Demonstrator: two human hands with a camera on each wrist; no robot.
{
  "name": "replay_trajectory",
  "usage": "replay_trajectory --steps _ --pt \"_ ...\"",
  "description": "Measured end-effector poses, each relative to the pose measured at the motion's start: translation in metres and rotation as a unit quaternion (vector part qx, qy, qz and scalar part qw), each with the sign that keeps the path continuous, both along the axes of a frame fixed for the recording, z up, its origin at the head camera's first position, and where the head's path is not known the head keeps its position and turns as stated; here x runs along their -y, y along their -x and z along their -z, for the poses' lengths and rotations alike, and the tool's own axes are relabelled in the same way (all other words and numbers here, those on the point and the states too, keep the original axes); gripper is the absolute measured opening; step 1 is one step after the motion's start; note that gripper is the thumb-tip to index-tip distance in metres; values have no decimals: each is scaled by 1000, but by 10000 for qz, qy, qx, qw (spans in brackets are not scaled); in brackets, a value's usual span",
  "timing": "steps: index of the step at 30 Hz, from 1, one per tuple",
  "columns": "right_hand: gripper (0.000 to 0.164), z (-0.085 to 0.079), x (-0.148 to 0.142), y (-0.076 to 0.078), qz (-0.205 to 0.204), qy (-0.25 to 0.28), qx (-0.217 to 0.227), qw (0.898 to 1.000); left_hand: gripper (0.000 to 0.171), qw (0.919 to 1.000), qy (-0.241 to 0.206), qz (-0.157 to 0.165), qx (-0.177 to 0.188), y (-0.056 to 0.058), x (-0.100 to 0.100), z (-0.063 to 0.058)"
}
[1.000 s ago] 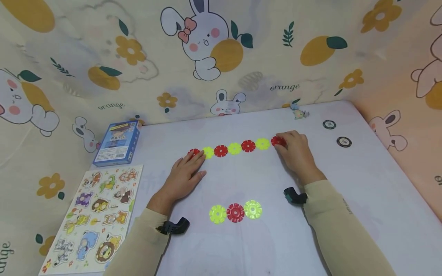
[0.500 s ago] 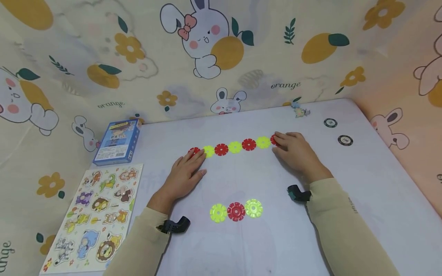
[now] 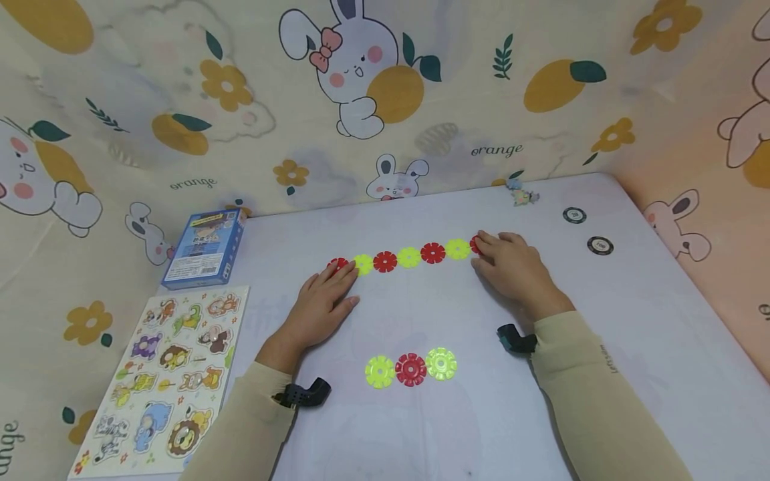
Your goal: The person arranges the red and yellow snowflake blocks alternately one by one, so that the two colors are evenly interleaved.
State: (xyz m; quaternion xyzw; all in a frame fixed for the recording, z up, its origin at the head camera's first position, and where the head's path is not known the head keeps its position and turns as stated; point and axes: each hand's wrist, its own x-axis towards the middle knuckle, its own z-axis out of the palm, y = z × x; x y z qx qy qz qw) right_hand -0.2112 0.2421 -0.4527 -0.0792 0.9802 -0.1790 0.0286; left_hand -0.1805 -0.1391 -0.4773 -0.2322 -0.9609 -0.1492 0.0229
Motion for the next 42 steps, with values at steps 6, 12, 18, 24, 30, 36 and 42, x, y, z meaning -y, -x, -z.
replay_trajectory --steps 6,12,18,24,30,36,42 --pt "62 -6 6 -4 25 -372 38 9993 60 10000 -37 50 -28 1 1 1" --pt "62 -8 10 -6 53 -439 20 9990 61 10000 22 -2 -25 1 1 3" --pt "58 -7 12 -5 304 666 -311 9968 61 10000 77 -26 -20 1 0 3" --pt "52 -16 24 -8 177 2977 141 9544 61 10000 54 -20 -35 0 0 1" --pt "48 -22 63 -24 -1263 4051 1279 8964 61 10000 33 -35 -3 0 0 0" --pt "64 -18 104 -45 -2592 3802 2299 8576 62 9998 144 -66 70 0 -1 0" --pt "71 -12 125 -65 -3418 2600 2618 8643 61 9999 120 -8 -12 0 0 0"
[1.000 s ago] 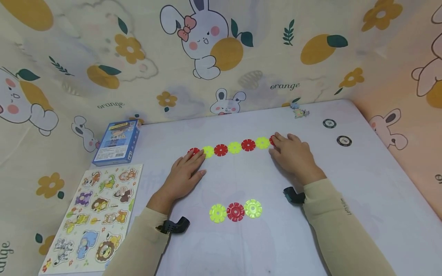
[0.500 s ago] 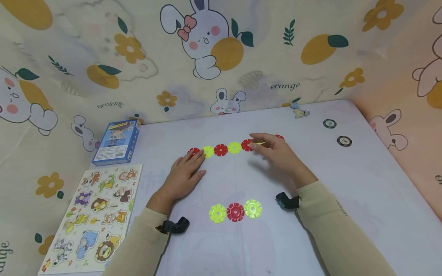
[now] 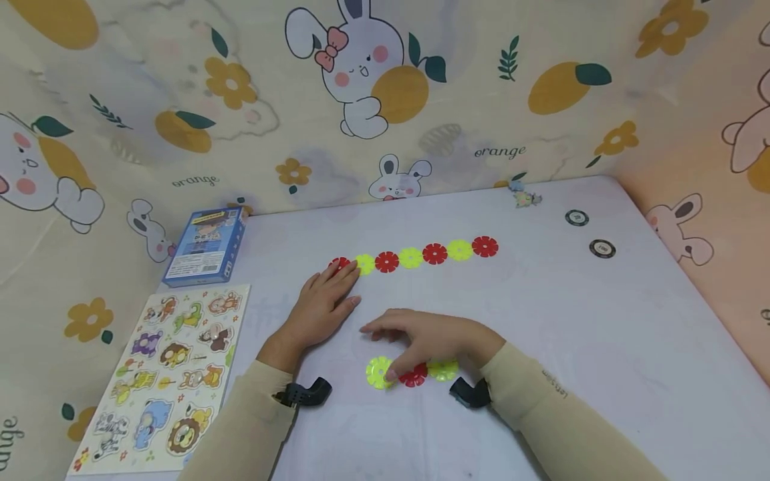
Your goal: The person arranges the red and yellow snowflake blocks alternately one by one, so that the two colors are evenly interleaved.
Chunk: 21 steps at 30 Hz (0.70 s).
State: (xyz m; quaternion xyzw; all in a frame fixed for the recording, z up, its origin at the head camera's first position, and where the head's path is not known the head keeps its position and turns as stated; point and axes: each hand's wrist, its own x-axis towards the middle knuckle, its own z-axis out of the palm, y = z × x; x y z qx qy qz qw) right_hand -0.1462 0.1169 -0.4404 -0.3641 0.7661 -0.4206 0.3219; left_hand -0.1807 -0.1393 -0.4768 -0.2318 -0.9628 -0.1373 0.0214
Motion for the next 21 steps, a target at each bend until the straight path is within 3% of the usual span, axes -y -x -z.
replay_trajectory --steps 4,7,10,14,18,21 --pt "54 0 8 -11 -285 -578 -1138 9914 61 10000 -48 24 -49 0 -1 -1" --pt "44 -1 12 -16 -258 -708 -1460 9864 61 10000 -42 -1 -49 0 -1 -1" --pt "35 -2 13 -16 -57 -593 -1007 9931 61 10000 -30 -22 -16 -1 0 0" --pt "24 2 7 -8 453 -146 -34 9989 61 10000 -19 -17 6 -1 0 1" --pt "19 9 -7 5 943 674 701 9908 61 10000 -29 -24 -3 0 0 1" --pt "20 14 -17 15 1308 1081 789 9823 61 10000 -27 -38 0 1 0 0"
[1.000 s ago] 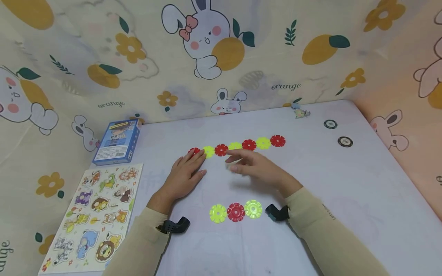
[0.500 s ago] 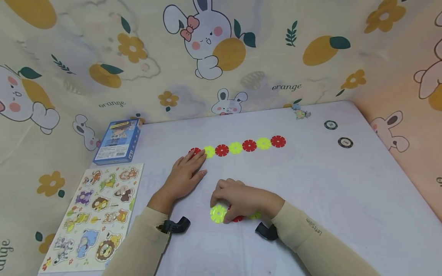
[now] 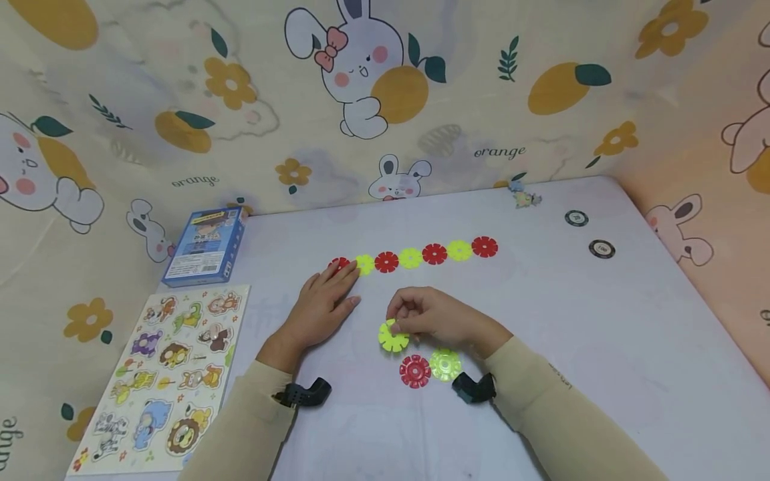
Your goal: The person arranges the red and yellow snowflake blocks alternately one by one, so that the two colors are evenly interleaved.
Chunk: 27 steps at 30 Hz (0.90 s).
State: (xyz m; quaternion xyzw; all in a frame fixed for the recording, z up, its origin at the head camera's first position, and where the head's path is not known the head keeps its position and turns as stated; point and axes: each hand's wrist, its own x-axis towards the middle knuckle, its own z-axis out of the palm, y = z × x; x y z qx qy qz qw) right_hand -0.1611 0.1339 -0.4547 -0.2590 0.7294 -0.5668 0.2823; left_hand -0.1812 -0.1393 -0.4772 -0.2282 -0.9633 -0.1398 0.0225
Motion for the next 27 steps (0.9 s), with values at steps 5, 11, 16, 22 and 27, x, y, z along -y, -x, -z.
replay_trajectory --steps 5,11,16,22,27 --pt "25 7 -18 11 810 -16 -92 9967 61 10000 18 10 -7 -1 -1 0" --pt "30 11 -42 21 1826 223 61 9829 61 10000 -80 27 38 -1 -2 0" --pt "33 13 -67 27 2884 166 -180 9572 61 9999 -136 34 31 0 0 2" --pt "39 14 -112 36 4276 177 -559 9021 62 10000 -64 15 -2 1 1 5" --pt "39 13 -148 40 5079 -555 -703 8568 62 10000 -16 -8 -10 2 1 6"
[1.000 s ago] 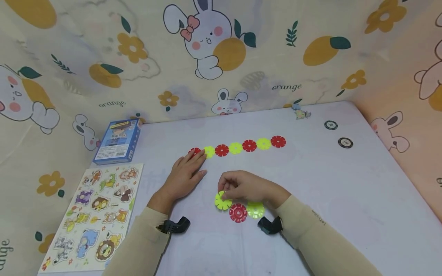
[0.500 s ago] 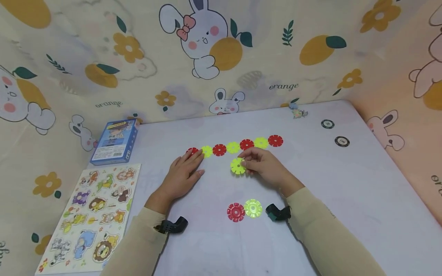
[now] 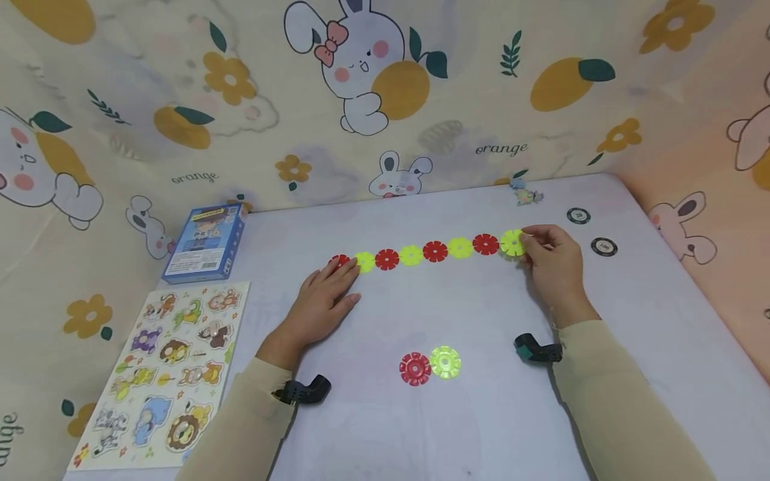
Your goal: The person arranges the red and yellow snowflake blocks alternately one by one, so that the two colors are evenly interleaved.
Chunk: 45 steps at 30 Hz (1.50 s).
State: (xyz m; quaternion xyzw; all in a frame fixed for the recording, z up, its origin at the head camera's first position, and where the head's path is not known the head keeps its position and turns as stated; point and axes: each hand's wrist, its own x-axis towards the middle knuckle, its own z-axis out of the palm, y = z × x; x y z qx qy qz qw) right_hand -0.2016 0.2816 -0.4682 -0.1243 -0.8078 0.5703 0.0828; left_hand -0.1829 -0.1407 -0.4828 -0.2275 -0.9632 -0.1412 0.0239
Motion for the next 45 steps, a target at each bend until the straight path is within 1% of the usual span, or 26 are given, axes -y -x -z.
replay_trajectory --steps 1,3,7,8,10,11,12,14,15,17,18,20,26,33,37,39,41,43,45 --pt "39 0 -5 0 47 -90 99 9999 62 10000 8 1 4 0 0 0" --pt "40 -1 -12 0 12 -208 316 9993 62 10000 20 -4 22 0 -1 -1" --pt "43 -1 -12 2 -114 -438 450 9980 62 10000 10 11 26 1 -1 -2" --pt "43 -1 -10 2 -94 -592 439 9972 62 10000 9 10 23 0 -1 -2" --pt "44 -2 -7 3 -159 -1111 301 9932 62 10000 17 2 19 0 0 -2" --pt "44 -3 -6 2 -262 -1438 245 9890 62 10000 19 -3 20 0 0 -3" --pt "45 -3 -5 2 -417 -1814 195 9823 62 10000 28 -11 24 0 0 -3" --pt "47 -4 -2 2 -805 -2552 76 9635 62 10000 24 -23 33 0 0 -3" --pt "48 -5 -1 1 -1019 -2816 11 9541 62 10000 21 -24 39 0 0 -4" --pt "51 -5 1 1 -1315 -3149 -41 9400 62 10000 12 -11 48 0 0 -4" --pt "52 -5 2 0 -1395 -3238 -47 9358 62 10000 14 -10 44 0 0 -4" --pt "51 -6 3 0 -1435 -3341 -80 9315 62 10000 14 -8 37 0 0 -4" --pt "51 -5 7 -1 -1428 -3500 79 9258 62 10000 17 -17 66 0 -1 -4" --pt "52 -5 8 -2 -1389 -3591 110 9228 62 10000 50 -8 69 0 -1 -4" --pt "51 -3 7 -3 -1373 -3592 43 9231 62 9999 53 -8 85 0 -1 -3" --pt "51 -3 7 -3 -1361 -3530 30 9257 62 10000 60 -9 66 0 -1 -3" --pt "52 -3 6 -3 -1285 -3292 22 9355 62 10000 58 -11 56 0 -1 -2" --pt "53 -3 4 -3 -1103 -2929 -70 9497 62 10000 54 -17 44 0 -1 -1" --pt "52 -2 3 -3 -832 -2469 -217 9652 62 10000 48 -17 41 0 -1 -1"
